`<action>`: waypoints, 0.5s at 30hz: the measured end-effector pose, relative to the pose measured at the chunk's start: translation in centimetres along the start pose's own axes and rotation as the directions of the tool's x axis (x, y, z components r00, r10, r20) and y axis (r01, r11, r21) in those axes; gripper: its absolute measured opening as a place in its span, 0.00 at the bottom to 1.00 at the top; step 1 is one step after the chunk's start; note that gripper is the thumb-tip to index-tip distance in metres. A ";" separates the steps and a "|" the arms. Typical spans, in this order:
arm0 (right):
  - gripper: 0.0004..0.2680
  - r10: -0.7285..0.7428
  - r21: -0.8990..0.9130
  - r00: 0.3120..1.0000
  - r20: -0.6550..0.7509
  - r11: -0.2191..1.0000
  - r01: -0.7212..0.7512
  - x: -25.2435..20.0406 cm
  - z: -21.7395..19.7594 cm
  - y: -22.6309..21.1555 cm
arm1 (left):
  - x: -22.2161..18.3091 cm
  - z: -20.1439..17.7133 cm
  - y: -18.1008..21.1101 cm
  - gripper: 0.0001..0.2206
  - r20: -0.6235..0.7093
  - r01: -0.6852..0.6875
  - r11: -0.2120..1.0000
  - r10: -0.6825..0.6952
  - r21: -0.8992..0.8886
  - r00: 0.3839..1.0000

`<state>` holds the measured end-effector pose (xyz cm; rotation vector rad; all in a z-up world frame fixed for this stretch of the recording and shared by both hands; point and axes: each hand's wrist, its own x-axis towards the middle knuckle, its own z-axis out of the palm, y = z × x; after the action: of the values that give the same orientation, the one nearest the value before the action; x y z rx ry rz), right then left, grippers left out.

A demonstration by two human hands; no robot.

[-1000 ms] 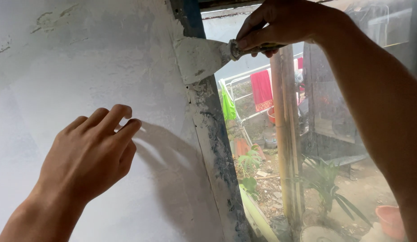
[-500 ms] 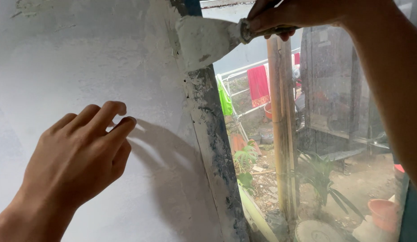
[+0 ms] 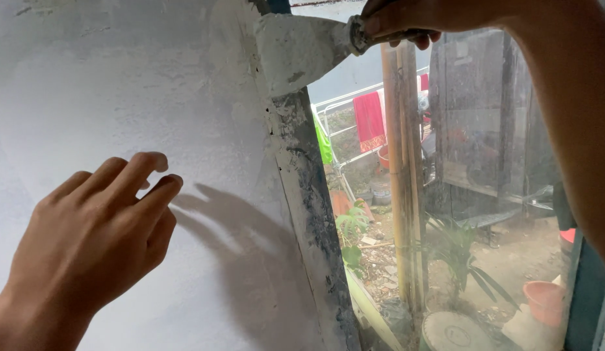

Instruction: The person mixes putty inside a container using a putty knife, then applies and spreads the putty along the wall edge near a window with the putty knife.

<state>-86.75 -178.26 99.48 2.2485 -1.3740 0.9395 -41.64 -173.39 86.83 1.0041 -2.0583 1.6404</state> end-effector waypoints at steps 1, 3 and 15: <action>0.11 0.000 0.000 1.000 -0.002 1.000 0.000 -0.3 -0.2 -1.1 | 0.0 -0.1 0.1 0.12 -0.001 0.000 1.000 0.000 0.001 1.000; 0.11 -0.031 0.005 0.999 -0.013 1.000 0.031 -0.9 -0.5 -3.2 | -0.1 -0.1 0.4 0.11 -0.002 0.001 1.000 -0.001 -0.008 1.000; 0.10 0.011 -0.084 0.999 -0.046 0.996 -0.015 -2.0 0.2 -3.4 | -2.5 -0.8 0.4 0.11 0.041 0.021 1.000 -0.020 -0.017 0.999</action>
<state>-84.29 -175.43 98.08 2.1460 -1.3840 0.9132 -40.29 -171.79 85.15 1.0580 -2.0780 1.6018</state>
